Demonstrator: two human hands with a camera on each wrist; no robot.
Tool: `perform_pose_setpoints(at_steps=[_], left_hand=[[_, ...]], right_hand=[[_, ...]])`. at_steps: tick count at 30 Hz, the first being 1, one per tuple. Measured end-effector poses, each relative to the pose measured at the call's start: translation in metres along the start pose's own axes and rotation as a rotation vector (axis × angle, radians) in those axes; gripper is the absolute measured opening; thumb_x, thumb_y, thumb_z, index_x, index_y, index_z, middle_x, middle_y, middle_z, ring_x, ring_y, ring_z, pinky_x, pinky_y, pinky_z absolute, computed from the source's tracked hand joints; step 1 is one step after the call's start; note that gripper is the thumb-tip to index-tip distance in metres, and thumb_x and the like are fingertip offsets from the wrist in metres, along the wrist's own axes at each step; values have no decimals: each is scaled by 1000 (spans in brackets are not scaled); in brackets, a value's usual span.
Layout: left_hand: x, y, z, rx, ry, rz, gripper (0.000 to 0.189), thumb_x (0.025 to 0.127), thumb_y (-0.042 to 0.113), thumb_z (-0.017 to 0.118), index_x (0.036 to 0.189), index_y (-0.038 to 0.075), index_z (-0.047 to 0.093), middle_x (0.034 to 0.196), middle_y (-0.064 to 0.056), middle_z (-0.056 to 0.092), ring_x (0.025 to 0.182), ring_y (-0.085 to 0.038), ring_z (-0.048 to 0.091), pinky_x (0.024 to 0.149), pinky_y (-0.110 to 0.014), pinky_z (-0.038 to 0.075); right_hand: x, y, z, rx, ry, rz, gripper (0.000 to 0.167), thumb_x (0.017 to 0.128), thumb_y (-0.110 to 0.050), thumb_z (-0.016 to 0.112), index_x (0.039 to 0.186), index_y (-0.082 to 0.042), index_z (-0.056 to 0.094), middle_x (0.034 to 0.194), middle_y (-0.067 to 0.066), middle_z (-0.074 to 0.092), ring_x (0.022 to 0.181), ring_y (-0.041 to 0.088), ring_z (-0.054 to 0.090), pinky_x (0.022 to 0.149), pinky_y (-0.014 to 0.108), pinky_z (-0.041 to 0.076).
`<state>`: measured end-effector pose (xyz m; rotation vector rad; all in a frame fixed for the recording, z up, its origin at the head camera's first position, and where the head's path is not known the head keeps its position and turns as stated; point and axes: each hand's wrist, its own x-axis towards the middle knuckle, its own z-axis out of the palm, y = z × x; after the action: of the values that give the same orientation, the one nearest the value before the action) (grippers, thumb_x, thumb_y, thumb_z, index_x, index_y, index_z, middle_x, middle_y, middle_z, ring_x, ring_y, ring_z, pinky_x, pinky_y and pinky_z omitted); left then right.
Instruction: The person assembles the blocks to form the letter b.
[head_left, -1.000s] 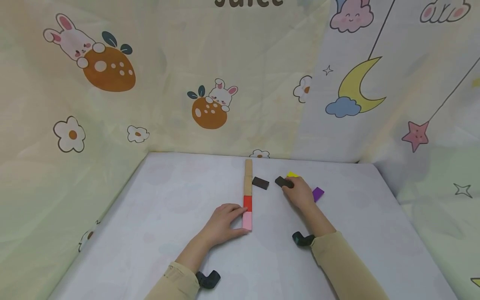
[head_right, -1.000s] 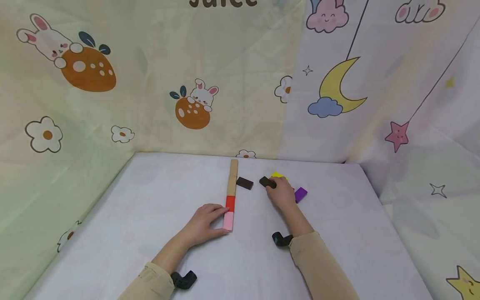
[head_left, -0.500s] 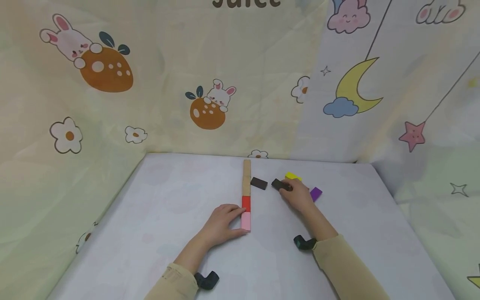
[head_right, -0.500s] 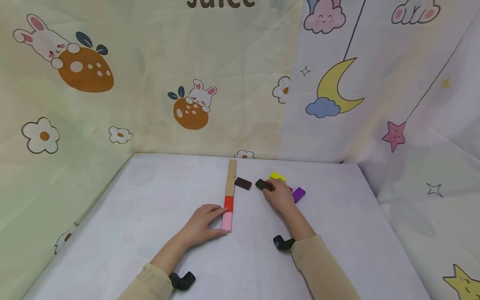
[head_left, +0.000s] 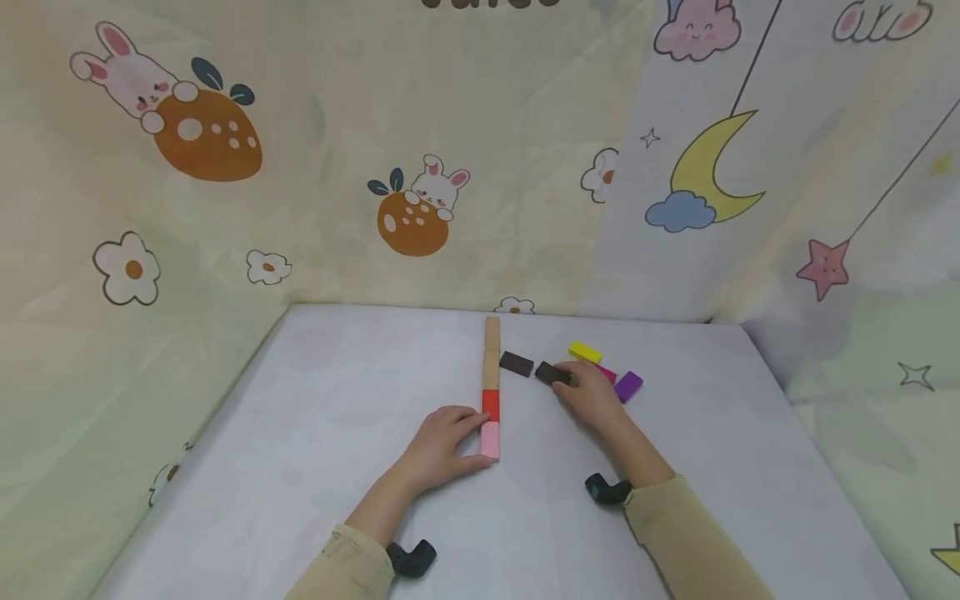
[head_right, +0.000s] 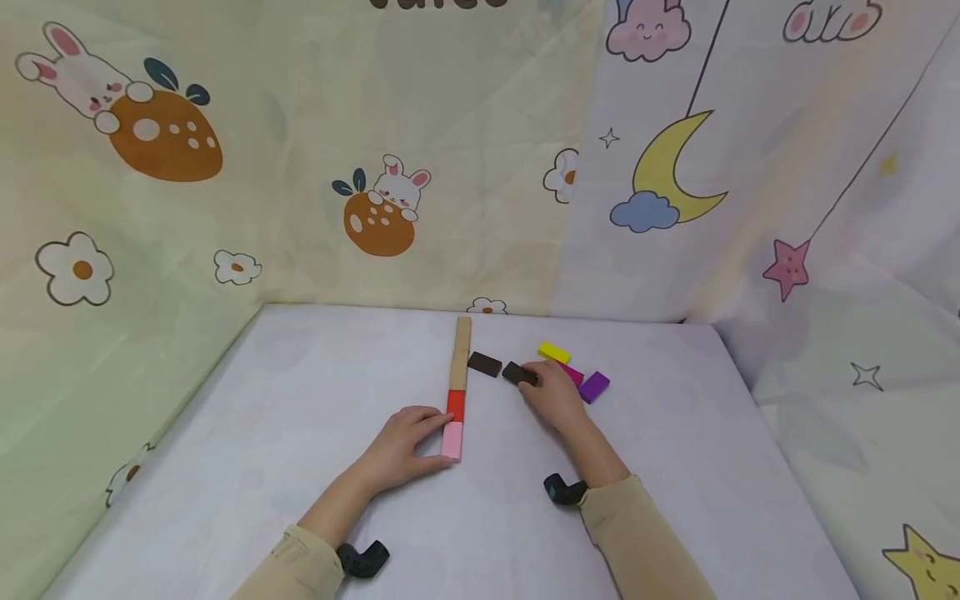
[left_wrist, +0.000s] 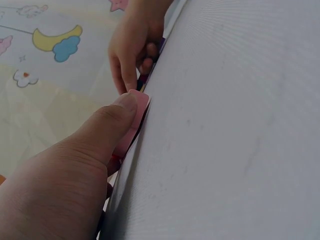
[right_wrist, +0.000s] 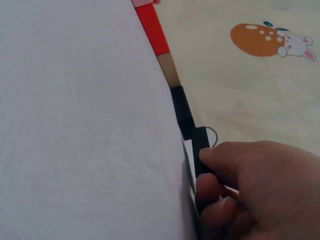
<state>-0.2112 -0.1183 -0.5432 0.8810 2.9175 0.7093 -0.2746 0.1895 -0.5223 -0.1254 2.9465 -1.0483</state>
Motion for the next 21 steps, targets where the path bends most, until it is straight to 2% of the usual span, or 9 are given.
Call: perform_pose_setpoints(at_steps=[21], left_hand=[[1, -1, 1, 6, -9, -4, 71, 84, 62, 67, 146, 31, 49, 140, 4, 54, 136, -20, 44, 118, -45, 32]], right_hand=[[-1, -11, 9, -81, 14, 29, 42, 93, -32, 65, 132, -14, 62, 131, 13, 60, 122, 32, 57, 103, 52, 47]])
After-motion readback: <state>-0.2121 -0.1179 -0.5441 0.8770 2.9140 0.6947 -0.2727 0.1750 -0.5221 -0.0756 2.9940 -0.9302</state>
